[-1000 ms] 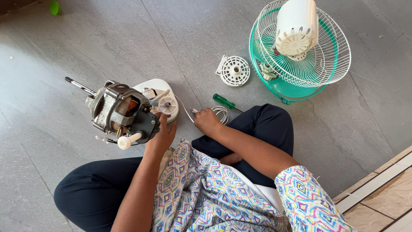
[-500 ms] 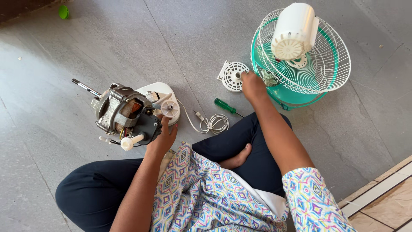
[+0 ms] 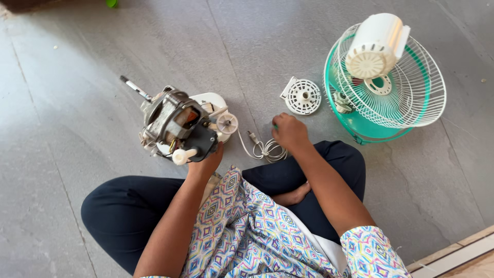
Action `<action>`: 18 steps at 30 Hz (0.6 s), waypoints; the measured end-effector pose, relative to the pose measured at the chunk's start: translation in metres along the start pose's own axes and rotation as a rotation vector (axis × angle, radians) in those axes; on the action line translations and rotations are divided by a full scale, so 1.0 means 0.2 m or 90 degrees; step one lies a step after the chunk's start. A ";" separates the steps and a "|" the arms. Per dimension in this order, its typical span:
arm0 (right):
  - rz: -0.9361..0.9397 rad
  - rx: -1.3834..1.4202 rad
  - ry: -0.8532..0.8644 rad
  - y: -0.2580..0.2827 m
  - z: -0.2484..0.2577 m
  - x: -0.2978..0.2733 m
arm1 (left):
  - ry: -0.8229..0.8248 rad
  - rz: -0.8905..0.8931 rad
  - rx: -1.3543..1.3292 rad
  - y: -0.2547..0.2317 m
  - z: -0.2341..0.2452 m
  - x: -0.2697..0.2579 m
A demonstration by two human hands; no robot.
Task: The person disassembles a fan motor housing, inspects the internal wiring and components, and uses a screwdriver to adjust connections. The person handles the motor, housing, and fan parts while seated on the floor.
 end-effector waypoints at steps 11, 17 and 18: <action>-0.048 -0.251 0.051 -0.39 -0.27 0.16 | -0.079 0.067 -0.123 0.05 0.12 0.02; -0.004 -0.182 0.054 -0.08 -0.10 0.06 | -0.068 0.120 -0.090 0.13 -0.02 -0.07; 0.044 -0.084 0.052 0.04 -0.05 0.04 | -0.072 0.112 -0.099 0.15 -0.05 -0.09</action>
Point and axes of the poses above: each hand's wrist, its own x-axis towards the middle knuckle, its own z-axis out of the back of the hand, y = z × x, the point moved 7 cm from there along x, towards the middle knuckle, and after that the axes turned 14 degrees about x, right-handed, at the moved point
